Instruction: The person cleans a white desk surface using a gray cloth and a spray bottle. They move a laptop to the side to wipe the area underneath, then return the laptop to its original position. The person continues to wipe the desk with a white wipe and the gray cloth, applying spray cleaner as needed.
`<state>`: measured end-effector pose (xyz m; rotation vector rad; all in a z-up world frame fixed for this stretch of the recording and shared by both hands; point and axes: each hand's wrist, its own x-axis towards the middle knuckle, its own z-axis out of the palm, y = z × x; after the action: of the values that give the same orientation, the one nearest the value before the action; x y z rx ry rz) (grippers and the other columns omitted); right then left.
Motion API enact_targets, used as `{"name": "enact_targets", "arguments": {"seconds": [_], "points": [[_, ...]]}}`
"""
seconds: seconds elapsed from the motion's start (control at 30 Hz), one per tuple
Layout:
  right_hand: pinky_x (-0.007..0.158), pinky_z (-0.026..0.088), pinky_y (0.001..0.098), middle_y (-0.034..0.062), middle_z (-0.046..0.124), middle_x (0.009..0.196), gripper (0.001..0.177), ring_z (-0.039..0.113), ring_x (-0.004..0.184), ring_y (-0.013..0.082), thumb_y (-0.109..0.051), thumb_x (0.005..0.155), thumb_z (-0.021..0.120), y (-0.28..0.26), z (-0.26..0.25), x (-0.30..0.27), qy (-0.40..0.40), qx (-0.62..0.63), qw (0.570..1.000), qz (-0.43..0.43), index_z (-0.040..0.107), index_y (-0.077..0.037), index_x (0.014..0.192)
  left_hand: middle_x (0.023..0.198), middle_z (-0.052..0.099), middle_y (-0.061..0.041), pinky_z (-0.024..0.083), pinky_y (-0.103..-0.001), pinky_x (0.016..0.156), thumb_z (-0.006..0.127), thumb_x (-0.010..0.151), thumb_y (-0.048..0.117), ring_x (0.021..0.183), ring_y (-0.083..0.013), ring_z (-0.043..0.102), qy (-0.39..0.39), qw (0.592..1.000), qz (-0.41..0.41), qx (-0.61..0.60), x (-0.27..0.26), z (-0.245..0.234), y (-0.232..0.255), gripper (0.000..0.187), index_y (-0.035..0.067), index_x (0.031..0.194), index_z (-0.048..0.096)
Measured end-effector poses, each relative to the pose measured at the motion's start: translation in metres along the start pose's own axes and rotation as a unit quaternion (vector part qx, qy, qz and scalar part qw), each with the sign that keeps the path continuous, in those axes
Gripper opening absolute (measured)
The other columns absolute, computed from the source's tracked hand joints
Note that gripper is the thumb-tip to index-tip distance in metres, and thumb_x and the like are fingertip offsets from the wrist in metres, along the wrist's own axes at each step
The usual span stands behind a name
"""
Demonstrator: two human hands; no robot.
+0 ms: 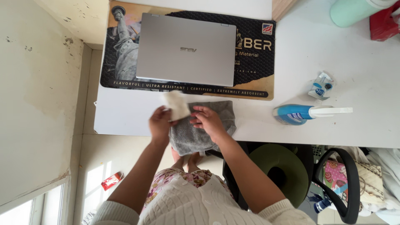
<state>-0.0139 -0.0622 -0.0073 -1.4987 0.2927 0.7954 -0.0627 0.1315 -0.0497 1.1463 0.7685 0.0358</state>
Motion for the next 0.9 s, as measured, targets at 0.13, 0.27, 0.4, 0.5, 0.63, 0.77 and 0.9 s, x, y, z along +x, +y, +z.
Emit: {"name": "enact_targets", "arguments": {"seconds": [0.13, 0.27, 0.4, 0.5, 0.63, 0.77, 0.9], "points": [[0.086, 0.061, 0.0301, 0.0103, 0.071, 0.121, 0.036, 0.074, 0.098, 0.0172, -0.012, 0.102, 0.055, 0.019, 0.002, -0.021, 0.04, -0.13, 0.984, -0.112, 0.056, -0.003, 0.136, 0.107, 0.068, -0.011, 0.065, -0.035, 0.072, 0.057, 0.098, 0.006, 0.092, -0.0192, 0.071, 0.112, 0.993, 0.015, -0.045, 0.015, -0.031, 0.004, 0.028, 0.001, 0.126, 0.057], [0.083, 0.063, 0.0322, 0.0136, 0.074, 0.116, 0.034, 0.075, 0.099, 0.0203, -0.01, 0.097, 0.065, 0.029, 0.013, -0.045, 0.105, -0.228, 0.942, -0.223, 0.063, -0.005, 0.13, 0.116, 0.063, -0.011, 0.065, -0.038, 0.075, 0.056, 0.1, 0.008, 0.095, -0.0203, 0.065, 0.198, 0.979, 0.026, -0.029, 0.025, -0.054, 0.015, 0.032, 0.0, 0.131, 0.056], [0.102, 0.052, 0.0451, 0.017, 0.064, 0.13, 0.041, 0.062, 0.121, 0.0327, -0.008, 0.09, 0.07, 0.025, 0.017, -0.07, 0.133, -0.383, 0.846, -0.347, 0.062, -0.008, 0.13, 0.139, 0.042, -0.024, 0.051, -0.05, 0.095, 0.068, 0.098, 0.016, 0.117, -0.034, 0.051, 0.286, 0.934, 0.099, 0.19, 0.016, -0.056, 0.024, 0.057, -0.007, 0.142, 0.039], [0.11, 0.041, 0.0542, 0.0203, 0.053, 0.14, 0.054, 0.048, 0.133, 0.0406, -0.013, 0.084, 0.075, 0.021, 0.021, -0.077, 0.161, -0.47, 0.787, -0.365, 0.057, -0.008, 0.134, 0.149, 0.028, -0.032, 0.037, -0.06, 0.108, 0.078, 0.093, 0.02, 0.132, -0.0457, 0.036, 0.316, 0.854, 0.218, 0.35, -0.003, -0.043, 0.017, 0.082, -0.01, 0.15, 0.028], [0.11, 0.032, 0.0602, 0.0241, 0.047, 0.145, 0.072, 0.042, 0.136, 0.0445, -0.024, 0.078, 0.081, 0.019, 0.017, -0.077, 0.156, -0.531, 0.764, -0.332, 0.051, -0.007, 0.142, 0.15, 0.037, -0.025, 0.035, -0.06, 0.12, 0.08, 0.091, 0.024, 0.142, -0.0432, 0.038, 0.166, 0.849, 0.304, 0.4, -0.028, -0.008, -0.002, 0.077, 0.001, 0.15, 0.036], [0.11, 0.033, 0.0588, 0.0232, 0.049, 0.146, 0.071, 0.044, 0.136, 0.0428, -0.028, 0.08, 0.081, 0.024, 0.011, -0.076, 0.149, -0.536, 0.756, -0.345, 0.051, -0.01, 0.142, 0.141, 0.045, -0.03, 0.038, -0.056, 0.107, 0.08, 0.082, 0.021, 0.13, -0.0467, 0.044, 0.051, 0.893, 0.22, 0.39, -0.047, 0.026, -0.005, 0.091, -0.006, 0.151, 0.027], [0.112, 0.035, 0.0556, 0.0242, 0.05, 0.147, 0.066, 0.043, 0.138, 0.044, -0.022, 0.085, 0.077, 0.028, 0.005, -0.076, 0.141, -0.483, 0.787, -0.358, 0.051, -0.007, 0.143, 0.122, 0.062, -0.023, 0.048, -0.047, 0.096, 0.083, 0.077, 0.023, 0.11, -0.0382, 0.062, 0.031, 0.907, 0.126, 0.402, -0.053, 0.036, 0.013, 0.076, -0.001, 0.139, 0.046]]}}
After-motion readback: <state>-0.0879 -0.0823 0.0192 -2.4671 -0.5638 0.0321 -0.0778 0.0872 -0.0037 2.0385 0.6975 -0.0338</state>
